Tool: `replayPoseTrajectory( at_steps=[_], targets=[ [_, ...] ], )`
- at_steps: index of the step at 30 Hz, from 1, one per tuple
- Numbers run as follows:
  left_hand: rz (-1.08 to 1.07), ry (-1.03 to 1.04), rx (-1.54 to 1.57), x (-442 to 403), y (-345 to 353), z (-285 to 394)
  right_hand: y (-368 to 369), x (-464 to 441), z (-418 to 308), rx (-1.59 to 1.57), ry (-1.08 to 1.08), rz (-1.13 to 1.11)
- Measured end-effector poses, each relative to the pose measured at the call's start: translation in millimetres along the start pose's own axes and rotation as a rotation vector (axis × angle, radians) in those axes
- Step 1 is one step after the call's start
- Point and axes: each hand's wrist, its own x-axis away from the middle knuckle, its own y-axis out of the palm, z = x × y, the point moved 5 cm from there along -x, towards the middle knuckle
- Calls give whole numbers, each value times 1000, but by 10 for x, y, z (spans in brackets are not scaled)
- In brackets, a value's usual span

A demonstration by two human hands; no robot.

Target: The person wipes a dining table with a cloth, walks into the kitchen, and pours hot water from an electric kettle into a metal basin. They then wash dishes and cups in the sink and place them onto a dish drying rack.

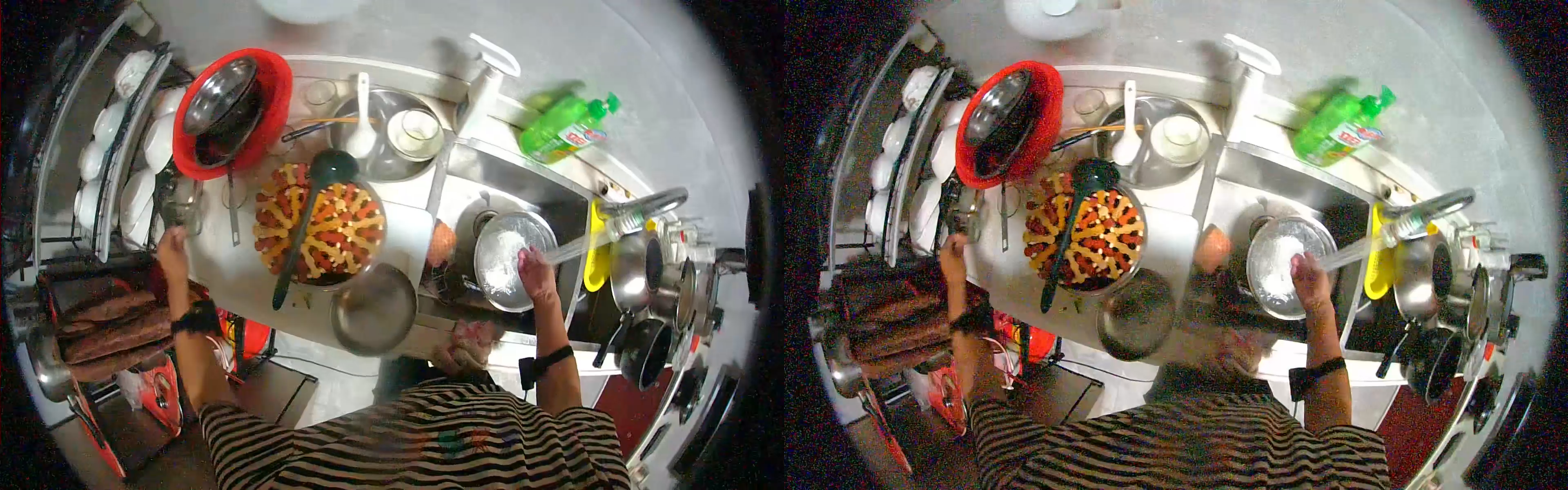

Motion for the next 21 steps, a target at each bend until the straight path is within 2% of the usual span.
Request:
replayPoseTrajectory(
  at_steps=[1,2,4,6,7,9,11,12,13,14,15,16,17,19,21],
  targets=[
    [61,149,-224,145,-143,1046,-225,-170,83,39,-61,-65],
    [139,66,-186,243,-296,955,-260,-181,88,38,-59,-55],
    [139,-148,-107,436,-536,1410,-124,-47,54,-6,8,40],
    [186,-91,-111,598,-624,2132,-56,58,72,-24,114,151],
    [212,-62,-114,675,-626,2464,-20,92,89,69,99,66],
    [38,-57,-91,807,-463,2999,90,217,188,253,64,-107],
    [-147,-71,10,1020,-66,3382,514,644,116,542,121,-144],
    [-293,-209,158,1148,261,3661,600,707,131,710,118,-245],
    [-467,-245,141,1264,625,3999,735,824,119,704,103,-363],
    [-612,76,-35,1337,1015,4225,890,973,72,696,85,-480],
    [-759,165,162,1450,1438,4460,1009,1126,0,686,67,-596],
    [-622,805,13,1663,1852,4718,1084,1260,-110,741,20,-648],
    [-930,286,284,1698,2172,4966,1156,1379,-226,797,-27,-702],
    [-1006,382,441,2048,2979,5067,1094,1432,-325,903,-88,-759],
    [-1175,234,413,2284,3538,5174,931,1377,-356,1004,-120,-763]
  ],
)
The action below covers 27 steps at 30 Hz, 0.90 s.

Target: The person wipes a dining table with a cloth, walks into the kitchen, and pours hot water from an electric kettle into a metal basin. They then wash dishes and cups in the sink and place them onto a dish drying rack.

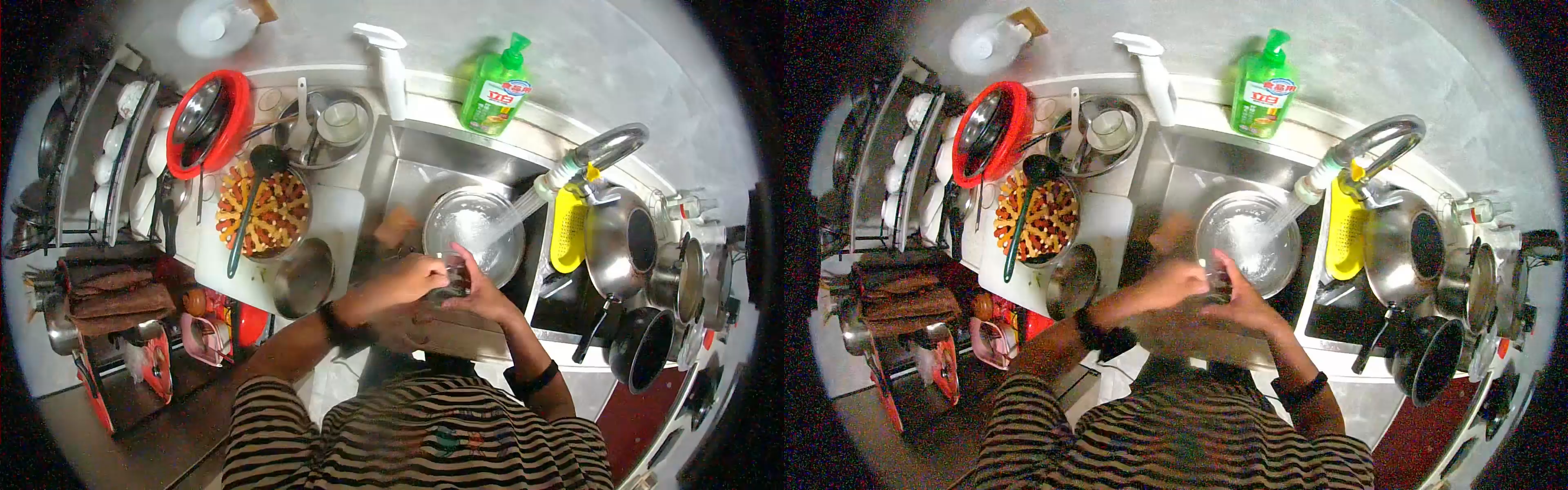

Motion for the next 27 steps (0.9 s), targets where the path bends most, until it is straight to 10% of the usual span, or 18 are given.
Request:
replayPoseTrajectory(
  at_steps=[5,11,17,22,27],
  targets=[
    [110,-5,228,-997,812,-919,-683,-17,1148,215,374,283],
    [431,151,-52,-1080,944,-1245,-1049,-245,1989,765,321,373],
    [280,-306,274,-795,755,-1514,-970,-578,1645,1192,315,264],
    [380,-302,237,-744,731,-1706,-801,-703,1742,912,182,260],
    [361,-397,405,-837,656,-1683,-640,-512,1479,-96,203,340]
  ],
)
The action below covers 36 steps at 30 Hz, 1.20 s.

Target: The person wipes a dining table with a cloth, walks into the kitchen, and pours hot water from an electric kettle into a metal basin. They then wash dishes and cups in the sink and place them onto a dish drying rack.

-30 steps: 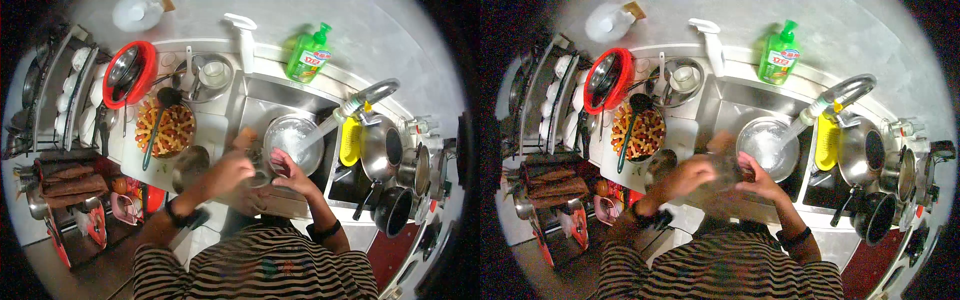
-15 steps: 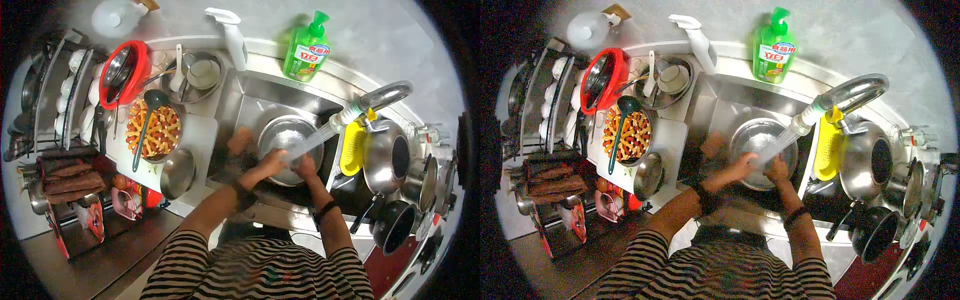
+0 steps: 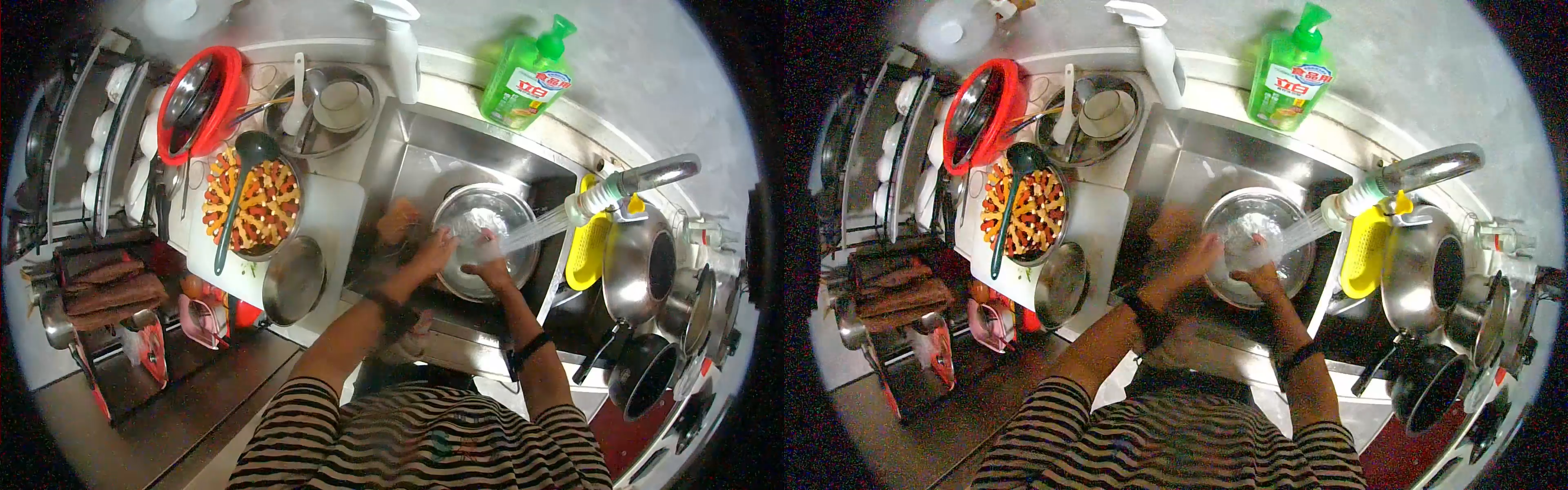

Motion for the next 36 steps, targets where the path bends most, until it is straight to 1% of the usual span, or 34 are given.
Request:
replayPoseTrajectory(
  at_steps=[2,3,4,5,7,8,9,10,11,13,14,16,18,20,22,24,25,26,28,29,31,33,34,35,36],
  targets=[
    [-47,42,19,-188,211,-197,21,127,14,-174,77,-3],
    [-74,63,93,-161,280,-68,24,180,27,-261,113,-5],
    [-101,85,165,-100,353,102,29,192,31,-404,76,-11],
    [-129,108,236,-50,401,276,-2,233,56,-429,65,36],
    [-112,-90,474,-167,525,186,5,343,-210,-482,37,133],
    [-105,-190,593,-216,582,115,-62,354,-278,-239,-35,202],
    [-121,-299,744,-145,612,231,-121,373,-341,5,-104,268],
    [-137,-410,895,7,629,491,-167,399,-408,250,-170,332],
    [-154,-525,1044,105,671,628,-196,425,-469,333,-190,350],
    [-300,-476,1171,-86,872,383,-254,479,-607,500,-223,383],
    [-374,-453,1233,-142,965,291,-263,490,-633,541,-247,363],
    [-512,-134,996,-102,955,362,-290,491,-677,619,-296,328],
    [-533,-104,858,-91,939,295,-355,450,-601,419,-296,227],
    [-438,-359,824,-147,907,95,-382,353,-474,280,-286,163],
    [-348,-448,676,-254,922,-9,-382,258,-287,201,-254,142],
    [-267,-484,579,-229,865,4,-391,176,-102,71,-120,62],
    [-235,-476,553,-49,717,306,-384,122,-17,3,-57,22],
    [-207,-468,526,51,632,484,-383,72,89,21,-12,-1],
    [-123,-424,332,-3,658,347,-418,18,313,60,82,-36],
    [-82,-396,240,-78,675,270,-445,1,374,165,57,6],
    [-143,-310,-152,-446,696,18,-428,12,440,375,13,82],
    [-87,-119,-406,-650,714,-225,-547,52,411,354,97,120],
    [-1,30,-465,-675,694,-266,-597,82,309,342,137,139],
    [85,181,-523,-696,677,-297,-674,133,119,280,4,212],
    [80,174,-541,-632,621,-171,-753,232,-181,218,-129,287]
  ],
)
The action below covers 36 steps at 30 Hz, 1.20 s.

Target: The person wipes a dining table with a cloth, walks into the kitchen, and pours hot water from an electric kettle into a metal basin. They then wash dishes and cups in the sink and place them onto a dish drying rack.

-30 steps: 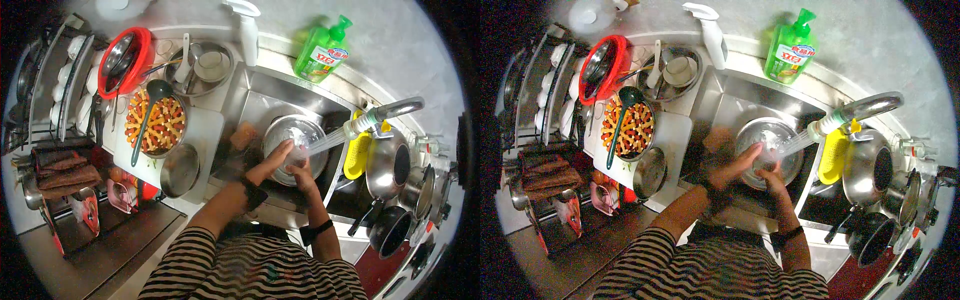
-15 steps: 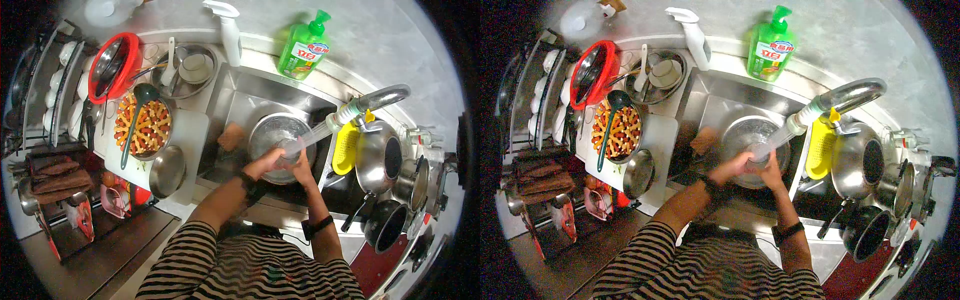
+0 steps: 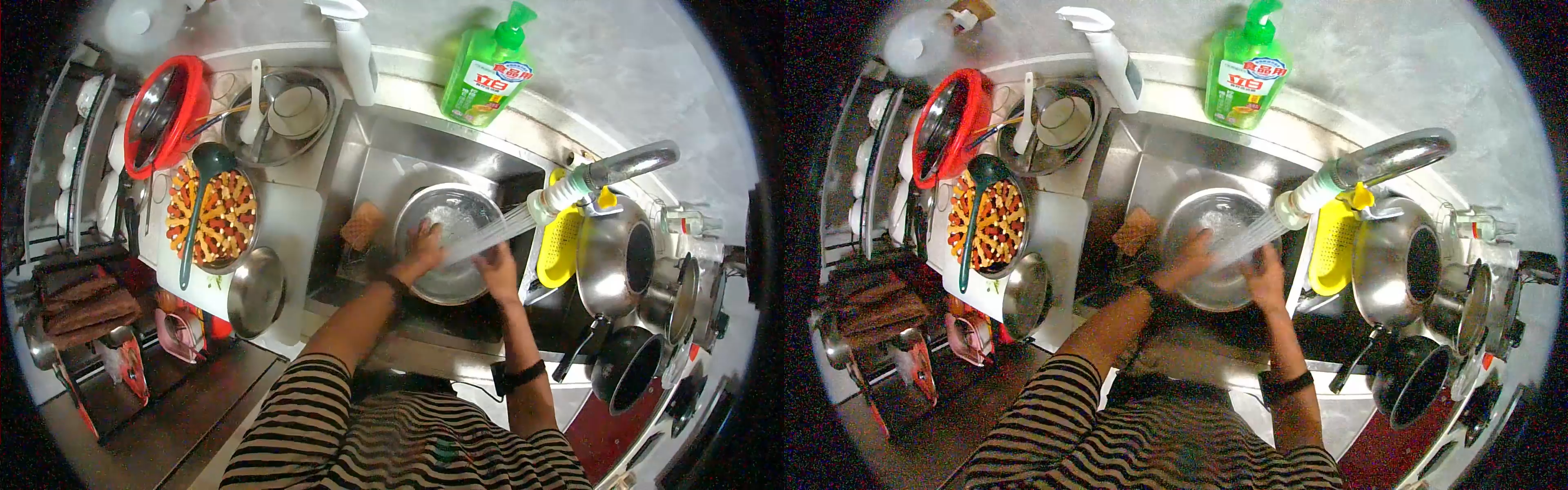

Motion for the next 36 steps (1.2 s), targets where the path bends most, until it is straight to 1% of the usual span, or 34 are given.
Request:
replayPoseTrajectory(
  at_steps=[1,2,3,5,7,8,9,10,11,13,14,17,18,20,21,22,24,26,28,30,31,33,34,35,36],
  targets=[
    [-8,-2,-17,70,-239,208,-171,26,-244,-73,-114,93],
    [-17,-2,-32,106,-370,326,-383,37,-331,-63,-110,194],
    [14,84,-132,86,-324,301,-627,60,-410,-51,-105,298],
    [78,260,-331,32,-78,155,-1114,121,-831,144,-253,575],
    [85,283,-320,72,82,70,-1540,90,-769,94,-305,809],
    [91,291,-319,88,118,19,-1685,57,-746,106,-292,854],
    [6,291,-309,146,-11,130,-1806,23,-755,115,-280,896],
    [-79,287,-302,252,-290,375,-1905,-26,-736,121,-267,936],
    [-164,282,-294,306,-443,496,-1994,-121,-657,98,-239,908],
    [-69,247,-335,114,-343,321,-2062,-286,-586,56,-181,854],
    [-21,231,-353,35,-278,216,-2033,-358,-597,-147,-190,778],
    [-56,391,-352,109,-367,267,-2056,-457,-636,-386,-132,686],
    [-59,406,-398,129,-363,257,-2018,-458,-702,-488,-46,642],
    [-65,440,-488,170,-312,286,-2061,-442,-808,-518,-12,749],
    [-73,311,-329,128,-321,246,-2084,-434,-825,-530,5,803],
    [-80,184,-169,86,-321,203,-2104,-485,-831,-594,-17,787],
    [-68,181,-120,59,-397,231,-2143,-530,-833,-599,7,760],
    [-26,419,-342,122,-520,378,-2243,-606,-759,-549,3,752],
    [3,359,-377,52,-284,270,-2383,-711,-545,-448,-30,769],
    [-22,441,-443,29,-95,189,-2459,-792,-456,-435,-141,697],
    [-63,554,-492,67,-93,214,-2515,-823,-432,-430,-195,662],
    [-112,621,-493,103,-137,245,-2707,-937,-339,-392,-116,557],
    [-120,574,-446,123,-239,320,-2732,-953,-312,-375,-76,507],
    [-128,529,-399,143,-342,400,-2740,-915,-296,-324,-132,504],
    [-69,500,-415,132,-372,414,-2699,-848,-318,-273,-189,499]
  ],
)
